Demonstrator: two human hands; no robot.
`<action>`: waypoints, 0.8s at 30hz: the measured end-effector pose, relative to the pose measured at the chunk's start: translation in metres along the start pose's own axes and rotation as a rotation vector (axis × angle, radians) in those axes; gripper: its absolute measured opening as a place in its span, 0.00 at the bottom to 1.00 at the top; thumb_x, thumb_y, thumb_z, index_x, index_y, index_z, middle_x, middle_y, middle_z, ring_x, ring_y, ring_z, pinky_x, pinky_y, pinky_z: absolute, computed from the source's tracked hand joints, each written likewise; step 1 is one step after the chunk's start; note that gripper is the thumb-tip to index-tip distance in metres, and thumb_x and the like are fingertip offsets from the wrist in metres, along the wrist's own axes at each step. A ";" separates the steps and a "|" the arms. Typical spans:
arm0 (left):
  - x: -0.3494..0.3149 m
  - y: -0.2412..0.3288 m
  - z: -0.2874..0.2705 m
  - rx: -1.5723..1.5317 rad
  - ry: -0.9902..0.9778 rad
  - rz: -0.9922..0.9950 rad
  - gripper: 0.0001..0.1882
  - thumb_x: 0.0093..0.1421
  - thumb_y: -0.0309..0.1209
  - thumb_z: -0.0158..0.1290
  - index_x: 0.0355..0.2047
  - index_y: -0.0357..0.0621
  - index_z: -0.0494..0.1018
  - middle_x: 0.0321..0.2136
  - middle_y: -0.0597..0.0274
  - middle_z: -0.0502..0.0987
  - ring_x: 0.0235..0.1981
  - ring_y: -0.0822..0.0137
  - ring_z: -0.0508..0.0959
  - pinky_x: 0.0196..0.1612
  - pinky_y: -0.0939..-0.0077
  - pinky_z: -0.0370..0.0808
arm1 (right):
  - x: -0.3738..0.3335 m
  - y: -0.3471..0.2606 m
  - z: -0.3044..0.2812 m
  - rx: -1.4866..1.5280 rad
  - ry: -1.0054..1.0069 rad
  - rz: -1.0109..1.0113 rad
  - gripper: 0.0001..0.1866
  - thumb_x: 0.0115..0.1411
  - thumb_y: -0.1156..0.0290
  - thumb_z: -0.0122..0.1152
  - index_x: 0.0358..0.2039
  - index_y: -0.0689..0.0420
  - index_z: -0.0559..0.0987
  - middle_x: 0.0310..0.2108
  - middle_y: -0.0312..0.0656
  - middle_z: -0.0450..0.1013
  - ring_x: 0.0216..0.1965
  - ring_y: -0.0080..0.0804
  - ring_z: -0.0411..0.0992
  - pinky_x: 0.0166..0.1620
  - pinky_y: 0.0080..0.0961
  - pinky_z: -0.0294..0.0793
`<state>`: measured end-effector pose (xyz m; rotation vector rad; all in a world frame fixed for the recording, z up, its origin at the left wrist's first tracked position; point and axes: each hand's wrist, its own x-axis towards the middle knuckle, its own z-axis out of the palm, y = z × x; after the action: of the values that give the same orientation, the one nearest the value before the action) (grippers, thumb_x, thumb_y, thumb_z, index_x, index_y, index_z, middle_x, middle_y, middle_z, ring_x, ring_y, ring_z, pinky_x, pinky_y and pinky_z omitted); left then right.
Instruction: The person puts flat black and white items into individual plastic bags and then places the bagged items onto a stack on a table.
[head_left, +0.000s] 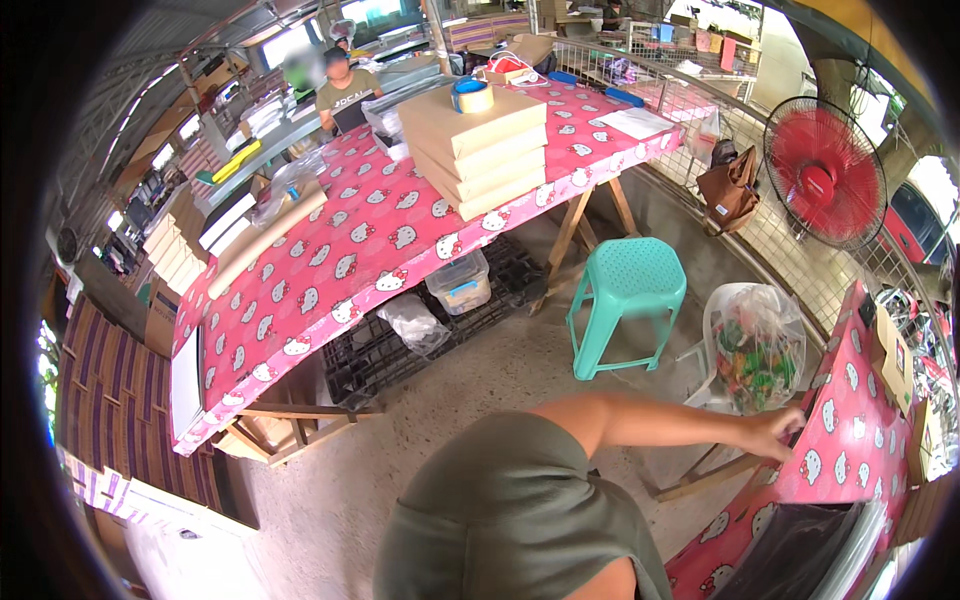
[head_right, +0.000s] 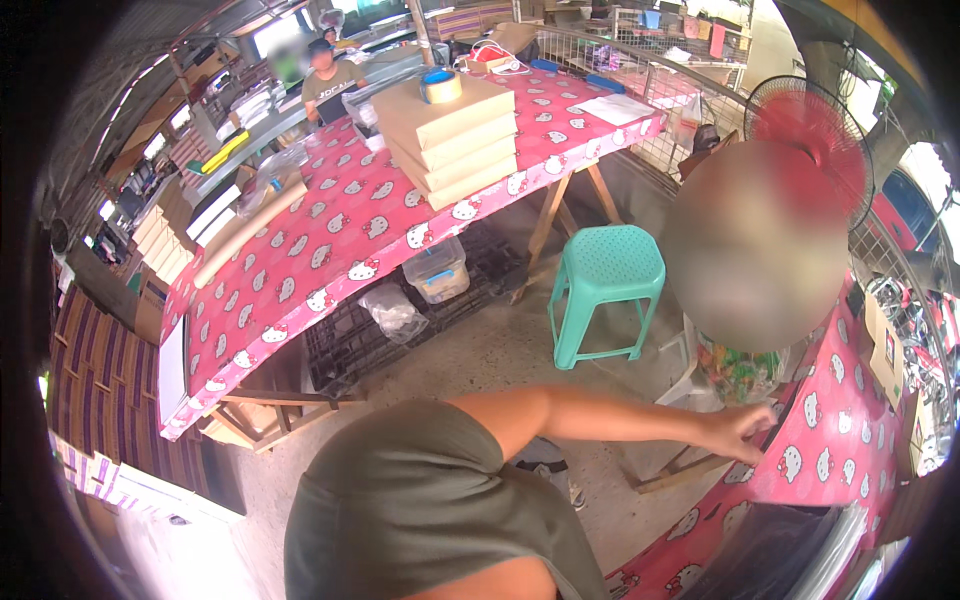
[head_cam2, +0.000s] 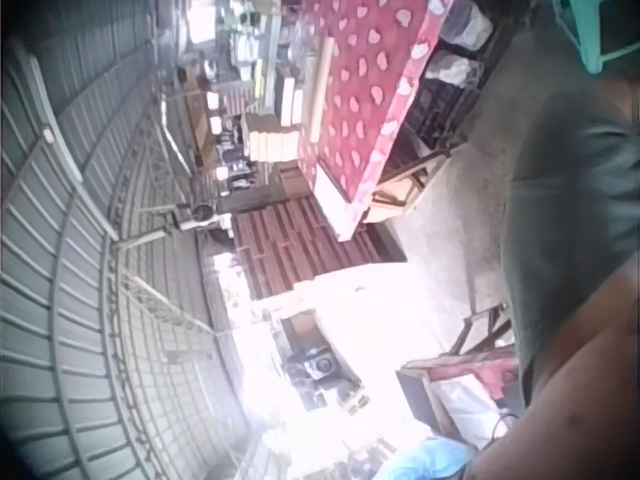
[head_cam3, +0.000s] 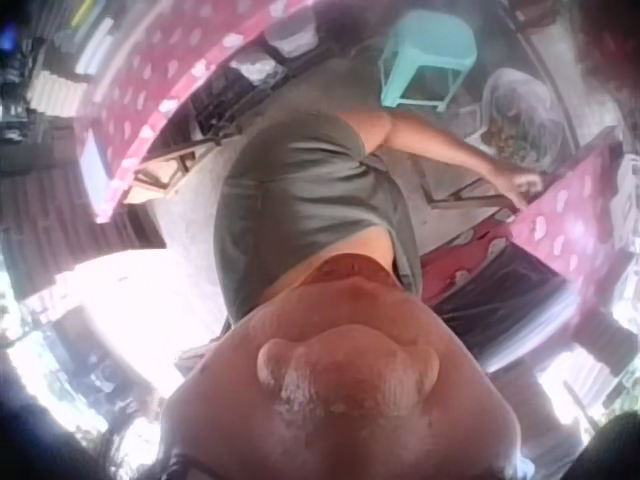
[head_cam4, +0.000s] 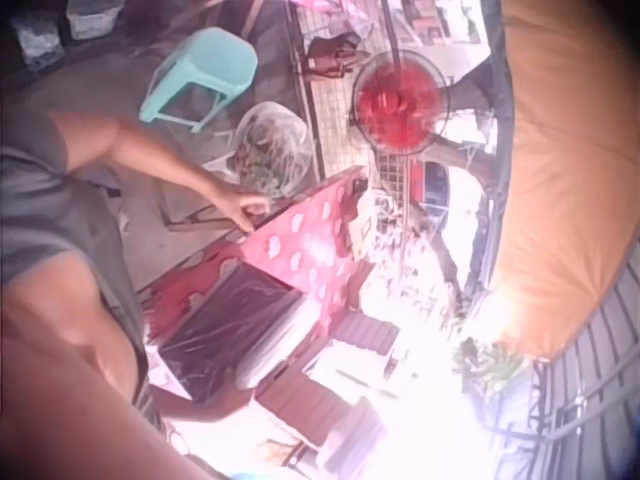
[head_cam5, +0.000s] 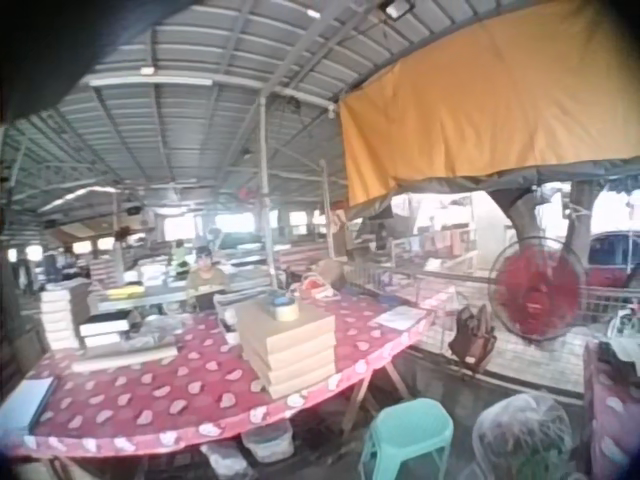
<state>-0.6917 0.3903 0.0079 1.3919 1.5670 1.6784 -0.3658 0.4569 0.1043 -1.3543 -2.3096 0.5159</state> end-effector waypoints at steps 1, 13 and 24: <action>0.008 0.010 0.012 0.143 -0.021 0.221 0.37 0.38 0.44 0.62 0.44 0.40 0.58 0.42 0.53 0.65 0.43 0.63 0.67 0.41 0.67 0.65 | -0.006 0.004 -0.005 0.005 -0.001 0.007 0.28 0.37 0.71 0.63 0.41 0.68 0.71 0.33 0.51 0.72 0.32 0.39 0.70 0.39 0.32 0.68; 0.096 0.123 0.199 0.920 -0.811 0.829 0.38 0.24 0.50 0.65 0.39 0.47 0.72 0.41 0.57 0.71 0.46 0.56 0.69 0.47 0.63 0.67 | -0.035 0.019 -0.055 -0.012 0.050 0.276 0.26 0.41 0.67 0.63 0.41 0.66 0.70 0.31 0.48 0.72 0.33 0.37 0.70 0.37 0.32 0.68; 0.105 0.086 0.198 0.730 -0.588 0.985 0.41 0.28 0.54 0.62 0.41 0.44 0.66 0.36 0.59 0.70 0.45 0.60 0.68 0.51 0.54 0.58 | -0.173 0.167 -0.036 0.265 0.493 0.512 0.25 0.41 0.72 0.64 0.40 0.66 0.67 0.32 0.45 0.69 0.33 0.33 0.69 0.36 0.31 0.70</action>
<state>-0.5342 0.5495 0.0932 3.0379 1.2105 0.8418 -0.1486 0.3853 0.0224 -1.7053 -1.4500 0.5395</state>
